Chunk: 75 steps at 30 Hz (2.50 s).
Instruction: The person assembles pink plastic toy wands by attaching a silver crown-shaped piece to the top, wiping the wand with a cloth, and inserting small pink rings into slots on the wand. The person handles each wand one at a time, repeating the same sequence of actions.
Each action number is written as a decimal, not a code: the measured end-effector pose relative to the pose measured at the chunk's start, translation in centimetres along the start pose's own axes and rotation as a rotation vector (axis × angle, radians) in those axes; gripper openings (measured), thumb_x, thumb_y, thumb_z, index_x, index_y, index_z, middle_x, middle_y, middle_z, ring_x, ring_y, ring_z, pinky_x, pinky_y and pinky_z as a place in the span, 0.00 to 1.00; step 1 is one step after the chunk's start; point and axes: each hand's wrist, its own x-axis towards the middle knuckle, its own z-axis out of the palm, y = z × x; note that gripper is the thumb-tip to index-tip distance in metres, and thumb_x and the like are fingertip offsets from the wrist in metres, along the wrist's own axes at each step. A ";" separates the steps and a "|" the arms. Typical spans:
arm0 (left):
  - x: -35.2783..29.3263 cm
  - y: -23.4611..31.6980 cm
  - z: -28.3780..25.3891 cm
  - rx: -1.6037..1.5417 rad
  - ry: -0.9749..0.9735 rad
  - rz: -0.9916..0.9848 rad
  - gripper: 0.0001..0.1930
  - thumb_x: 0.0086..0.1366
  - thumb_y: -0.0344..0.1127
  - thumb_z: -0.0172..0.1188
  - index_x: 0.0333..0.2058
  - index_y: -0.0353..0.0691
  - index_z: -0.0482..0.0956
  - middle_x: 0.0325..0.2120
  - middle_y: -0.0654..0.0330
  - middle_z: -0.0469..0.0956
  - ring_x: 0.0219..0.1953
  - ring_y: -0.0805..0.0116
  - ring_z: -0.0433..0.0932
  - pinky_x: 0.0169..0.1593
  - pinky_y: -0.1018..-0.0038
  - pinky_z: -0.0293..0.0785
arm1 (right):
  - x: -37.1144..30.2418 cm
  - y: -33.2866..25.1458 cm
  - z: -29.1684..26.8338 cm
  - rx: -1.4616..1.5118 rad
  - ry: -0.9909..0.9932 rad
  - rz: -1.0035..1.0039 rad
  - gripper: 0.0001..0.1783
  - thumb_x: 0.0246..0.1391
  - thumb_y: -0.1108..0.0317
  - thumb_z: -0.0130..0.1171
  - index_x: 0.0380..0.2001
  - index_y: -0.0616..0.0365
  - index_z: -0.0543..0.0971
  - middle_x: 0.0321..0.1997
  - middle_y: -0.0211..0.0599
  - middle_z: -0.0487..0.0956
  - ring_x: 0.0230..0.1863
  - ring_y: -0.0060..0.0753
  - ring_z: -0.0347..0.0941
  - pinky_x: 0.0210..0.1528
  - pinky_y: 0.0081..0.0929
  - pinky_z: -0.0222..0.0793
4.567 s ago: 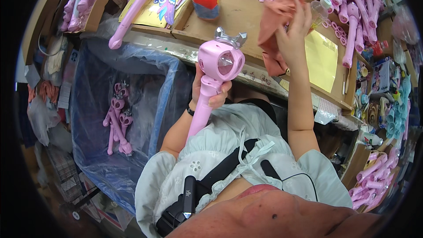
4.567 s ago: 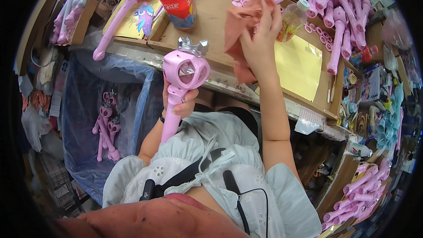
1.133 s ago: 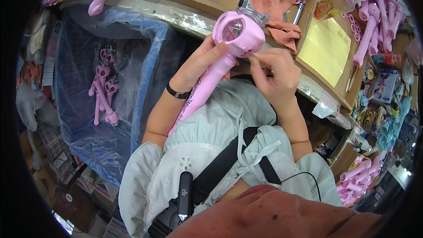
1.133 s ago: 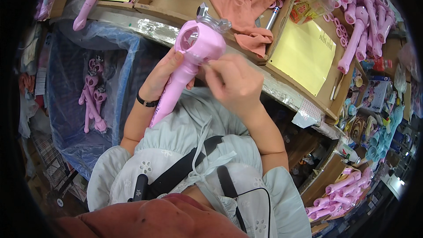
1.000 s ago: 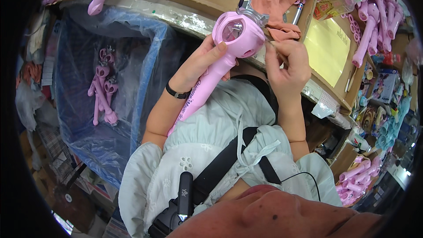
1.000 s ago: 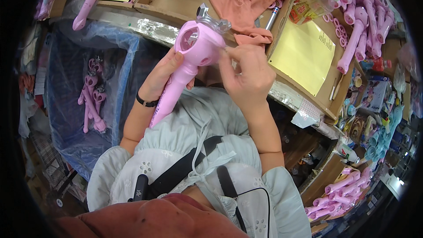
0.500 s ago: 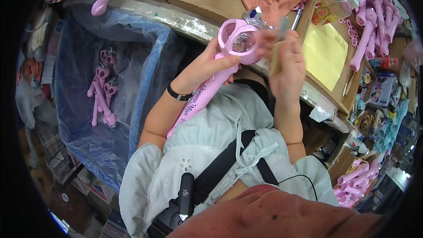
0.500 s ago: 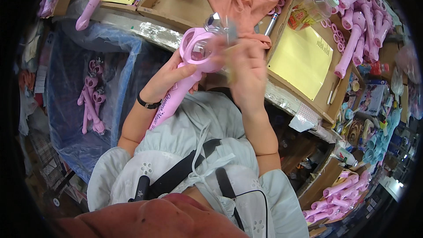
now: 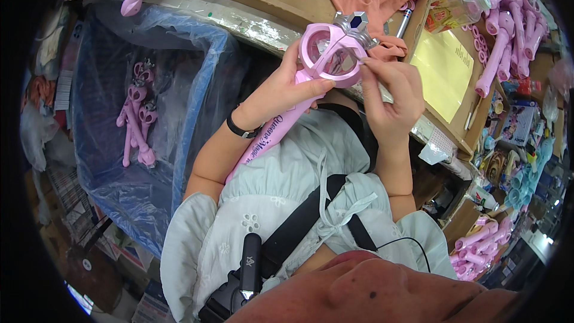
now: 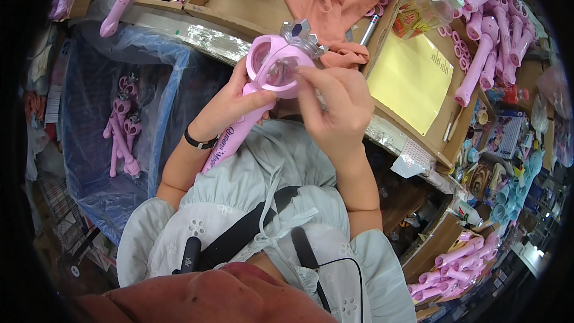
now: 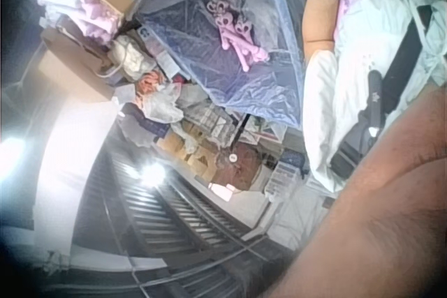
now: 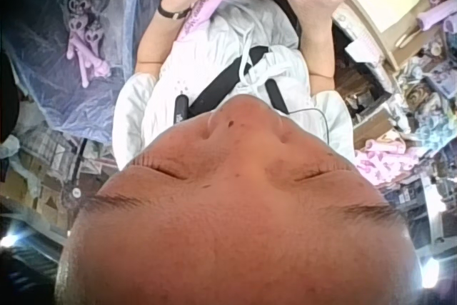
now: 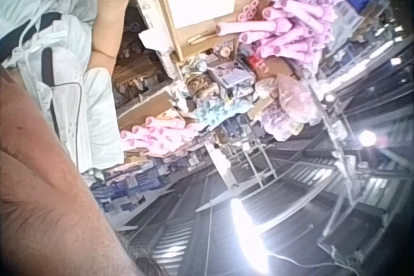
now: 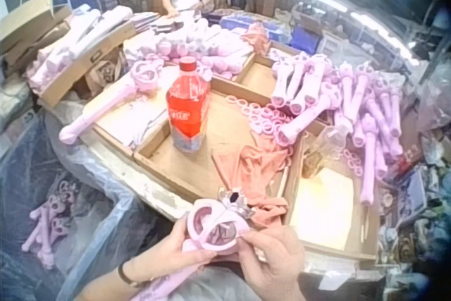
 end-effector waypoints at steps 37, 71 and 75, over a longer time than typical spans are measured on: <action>0.1 -0.5 -0.2 -0.092 -0.027 0.025 0.41 0.58 0.39 0.64 0.61 0.37 0.47 0.36 0.59 0.71 0.28 0.75 0.73 0.30 0.78 0.74 | 1.7 0.2 1.1 -0.133 -0.040 -0.078 0.08 0.33 0.76 0.66 0.23 0.55 0.79 0.19 0.30 0.71 0.23 0.33 0.69 0.26 0.29 0.64; 0.1 -0.7 -0.5 -0.122 -0.024 -0.020 0.42 0.57 0.40 0.65 0.62 0.37 0.47 0.37 0.58 0.71 0.30 0.75 0.74 0.30 0.78 0.75 | 1.6 0.2 1.1 -0.110 -0.104 -0.206 0.10 0.32 0.77 0.65 0.24 0.55 0.80 0.21 0.31 0.73 0.23 0.35 0.68 0.28 0.29 0.65; 0.2 -0.8 -0.6 -0.150 -0.036 -0.010 0.42 0.58 0.40 0.65 0.62 0.38 0.46 0.37 0.58 0.71 0.30 0.75 0.74 0.29 0.78 0.75 | 2.0 0.2 1.1 -0.077 -0.113 -0.256 0.08 0.33 0.78 0.65 0.22 0.55 0.79 0.20 0.31 0.72 0.23 0.35 0.68 0.27 0.29 0.65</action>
